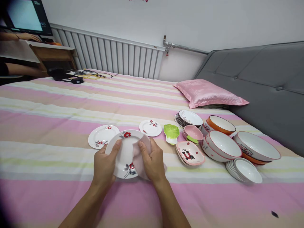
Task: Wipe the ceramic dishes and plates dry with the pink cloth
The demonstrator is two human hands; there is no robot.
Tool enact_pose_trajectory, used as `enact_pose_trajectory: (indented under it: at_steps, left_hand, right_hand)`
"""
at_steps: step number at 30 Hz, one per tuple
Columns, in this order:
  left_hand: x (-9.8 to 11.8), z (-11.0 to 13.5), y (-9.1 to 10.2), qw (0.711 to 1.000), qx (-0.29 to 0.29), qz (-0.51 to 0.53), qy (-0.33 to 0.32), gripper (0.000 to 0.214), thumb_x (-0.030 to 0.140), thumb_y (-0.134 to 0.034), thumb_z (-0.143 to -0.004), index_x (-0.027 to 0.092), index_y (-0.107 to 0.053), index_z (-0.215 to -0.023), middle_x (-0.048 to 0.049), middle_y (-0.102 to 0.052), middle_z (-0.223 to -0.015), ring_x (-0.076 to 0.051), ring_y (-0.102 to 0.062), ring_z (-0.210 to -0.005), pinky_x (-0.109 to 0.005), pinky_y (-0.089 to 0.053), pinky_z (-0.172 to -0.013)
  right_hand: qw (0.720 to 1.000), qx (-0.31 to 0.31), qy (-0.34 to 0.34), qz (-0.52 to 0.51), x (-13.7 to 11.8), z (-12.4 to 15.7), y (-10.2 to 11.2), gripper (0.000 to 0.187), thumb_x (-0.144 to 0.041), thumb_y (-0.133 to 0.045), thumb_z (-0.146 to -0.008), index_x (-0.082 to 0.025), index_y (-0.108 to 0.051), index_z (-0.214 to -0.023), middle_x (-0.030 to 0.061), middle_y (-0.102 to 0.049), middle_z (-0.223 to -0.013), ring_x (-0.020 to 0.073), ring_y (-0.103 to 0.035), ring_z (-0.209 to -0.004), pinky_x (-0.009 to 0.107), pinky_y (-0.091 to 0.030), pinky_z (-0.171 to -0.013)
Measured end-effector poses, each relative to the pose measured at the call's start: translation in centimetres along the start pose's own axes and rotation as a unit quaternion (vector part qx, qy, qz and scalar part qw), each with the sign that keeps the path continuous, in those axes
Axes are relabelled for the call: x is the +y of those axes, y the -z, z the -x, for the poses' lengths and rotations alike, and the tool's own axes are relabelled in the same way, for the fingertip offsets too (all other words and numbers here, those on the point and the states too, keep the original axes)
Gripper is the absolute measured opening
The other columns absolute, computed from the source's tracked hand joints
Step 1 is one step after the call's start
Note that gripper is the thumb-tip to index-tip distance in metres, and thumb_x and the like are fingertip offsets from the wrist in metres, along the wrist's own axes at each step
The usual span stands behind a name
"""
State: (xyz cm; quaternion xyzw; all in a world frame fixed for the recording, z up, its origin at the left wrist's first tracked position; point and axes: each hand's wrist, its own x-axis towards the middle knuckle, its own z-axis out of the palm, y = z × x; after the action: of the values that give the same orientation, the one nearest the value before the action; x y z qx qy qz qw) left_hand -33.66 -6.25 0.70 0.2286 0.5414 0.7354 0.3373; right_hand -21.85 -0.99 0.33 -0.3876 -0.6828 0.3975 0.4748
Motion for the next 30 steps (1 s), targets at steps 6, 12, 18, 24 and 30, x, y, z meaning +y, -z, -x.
enact_pose_trajectory:
  at_steps: [6, 12, 18, 24, 30]
  left_hand:
    - [0.1, 0.5, -0.5, 0.996, 0.085, 0.034, -0.005, 0.037, 0.042, -0.069, -0.067, 0.017, -0.068, -0.095, -0.0086, -0.070, -0.094, -0.023, -0.065, -0.081, -0.034, -0.054, -0.068]
    - [-0.1, 1.4, -1.3, 0.994, 0.086, 0.069, 0.013, 0.040, 0.042, -0.065, -0.071, 0.019, -0.063, -0.105, -0.0075, -0.068, -0.102, -0.022, -0.064, -0.091, -0.032, -0.051, -0.076]
    - [1.3, 2.0, -1.5, 0.987, -0.130, 0.050, 0.075, 0.041, 0.044, -0.054, -0.079, 0.013, -0.062, -0.106, -0.0082, -0.069, -0.088, -0.022, -0.063, -0.082, -0.030, -0.049, -0.068]
    - [2.3, 1.3, -0.5, 0.967, -0.225, -0.032, 0.117, 0.032, 0.046, -0.056, -0.076, 0.015, -0.061, -0.070, 0.0020, -0.055, -0.058, -0.012, -0.050, -0.054, -0.021, -0.038, -0.050]
    - [2.4, 0.4, 0.5, 0.932, -0.308, -0.142, 0.124, 0.031, 0.046, -0.059, -0.074, 0.017, -0.062, -0.086, -0.0028, -0.064, -0.079, -0.019, -0.059, -0.074, -0.025, -0.044, -0.061]
  right_hand:
    - [0.997, -0.030, -0.055, -0.049, 0.3, 0.2, -0.5, 0.029, -0.043, -0.048, -0.085, -0.016, -0.058, -0.083, 0.0001, -0.060, -0.074, 0.0144, -0.053, -0.069, 0.024, -0.042, -0.060]
    - [0.991, -0.012, -0.091, -0.096, 0.6, 0.3, -0.6, 0.032, -0.046, -0.049, -0.083, -0.015, -0.058, -0.082, 0.0017, -0.060, -0.074, 0.0157, -0.054, -0.069, 0.024, -0.044, -0.059]
    - [0.996, 0.021, -0.066, -0.063, 0.6, -0.6, 2.0, 0.032, -0.045, -0.054, -0.081, -0.014, -0.060, -0.084, 0.0018, -0.058, -0.070, 0.0154, -0.052, -0.066, 0.023, -0.042, -0.055]
    - [0.995, -0.087, -0.046, 0.012, 0.7, -1.0, 4.4, 0.030, -0.043, -0.054, -0.081, -0.014, -0.059, -0.075, 0.0007, -0.055, -0.066, 0.0125, -0.047, -0.060, 0.021, -0.037, -0.051]
    - [0.983, -0.169, 0.001, 0.068, -0.4, -0.8, 4.2, 0.031, -0.040, -0.052, -0.082, -0.015, -0.051, -0.064, -0.0021, -0.047, -0.061, 0.0101, -0.043, -0.058, 0.019, -0.033, -0.049]
